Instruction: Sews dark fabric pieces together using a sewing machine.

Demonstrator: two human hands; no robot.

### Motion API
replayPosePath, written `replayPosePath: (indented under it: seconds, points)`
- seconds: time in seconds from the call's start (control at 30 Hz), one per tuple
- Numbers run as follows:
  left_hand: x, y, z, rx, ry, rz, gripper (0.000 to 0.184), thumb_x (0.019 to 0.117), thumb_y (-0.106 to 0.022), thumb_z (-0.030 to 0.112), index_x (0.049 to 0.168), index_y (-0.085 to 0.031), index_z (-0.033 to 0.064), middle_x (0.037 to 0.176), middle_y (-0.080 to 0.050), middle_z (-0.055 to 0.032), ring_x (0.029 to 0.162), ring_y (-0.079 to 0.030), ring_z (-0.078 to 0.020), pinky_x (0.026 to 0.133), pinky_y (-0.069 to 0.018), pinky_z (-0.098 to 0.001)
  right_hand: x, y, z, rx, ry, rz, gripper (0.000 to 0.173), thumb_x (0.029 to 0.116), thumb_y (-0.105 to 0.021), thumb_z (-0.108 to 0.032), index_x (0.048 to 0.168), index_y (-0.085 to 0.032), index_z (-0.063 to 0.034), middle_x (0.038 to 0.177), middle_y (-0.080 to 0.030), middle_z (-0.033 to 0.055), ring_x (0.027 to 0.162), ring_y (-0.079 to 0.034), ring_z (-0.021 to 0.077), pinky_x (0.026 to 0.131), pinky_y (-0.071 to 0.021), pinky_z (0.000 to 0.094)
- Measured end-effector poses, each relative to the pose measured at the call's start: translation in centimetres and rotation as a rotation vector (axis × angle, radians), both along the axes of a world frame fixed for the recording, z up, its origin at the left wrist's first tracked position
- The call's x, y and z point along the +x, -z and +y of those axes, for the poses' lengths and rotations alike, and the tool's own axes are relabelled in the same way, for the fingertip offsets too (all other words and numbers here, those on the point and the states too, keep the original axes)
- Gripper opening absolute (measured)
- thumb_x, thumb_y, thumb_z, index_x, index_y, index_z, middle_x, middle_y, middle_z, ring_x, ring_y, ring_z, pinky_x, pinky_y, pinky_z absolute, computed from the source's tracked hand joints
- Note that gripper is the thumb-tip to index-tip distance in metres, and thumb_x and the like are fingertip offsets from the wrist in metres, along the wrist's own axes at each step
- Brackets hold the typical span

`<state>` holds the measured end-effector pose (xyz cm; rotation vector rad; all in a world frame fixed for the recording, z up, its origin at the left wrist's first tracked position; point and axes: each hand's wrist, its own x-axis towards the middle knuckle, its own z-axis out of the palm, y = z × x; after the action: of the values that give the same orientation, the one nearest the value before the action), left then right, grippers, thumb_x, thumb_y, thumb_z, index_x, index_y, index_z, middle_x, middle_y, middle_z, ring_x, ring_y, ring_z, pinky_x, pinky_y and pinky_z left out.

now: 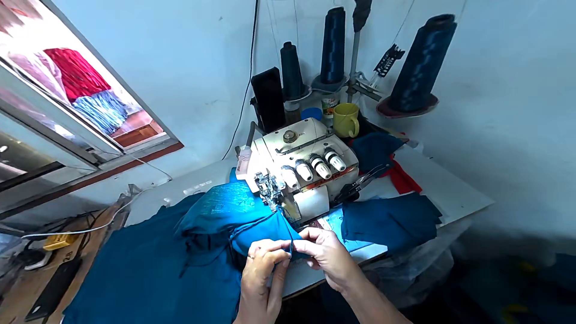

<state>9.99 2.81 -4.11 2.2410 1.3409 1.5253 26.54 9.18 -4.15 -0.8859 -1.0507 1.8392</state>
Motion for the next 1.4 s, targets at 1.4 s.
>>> replayPosePath:
  seconds: [1.4]
  points:
    - [-1.0, 0.6, 0.1, 0.139, -0.299, 0.505, 0.039, 0.096, -0.047, 0.0, 0.118, -0.076, 0.0144, 0.123, -0.073, -0.0039, 0.122, -0.063, -0.0247, 0.112, -0.0393, -0.0474, -2.1, 3.1, -3.6, 0.502, 0.37, -0.161, 0.013, 0.0944, -0.06, -0.01, 0.089, -0.071, -0.0045, 0.076, -0.064, -0.0035, 0.06, -0.057, -0.0021, 0.054, -0.0484, 0.0135]
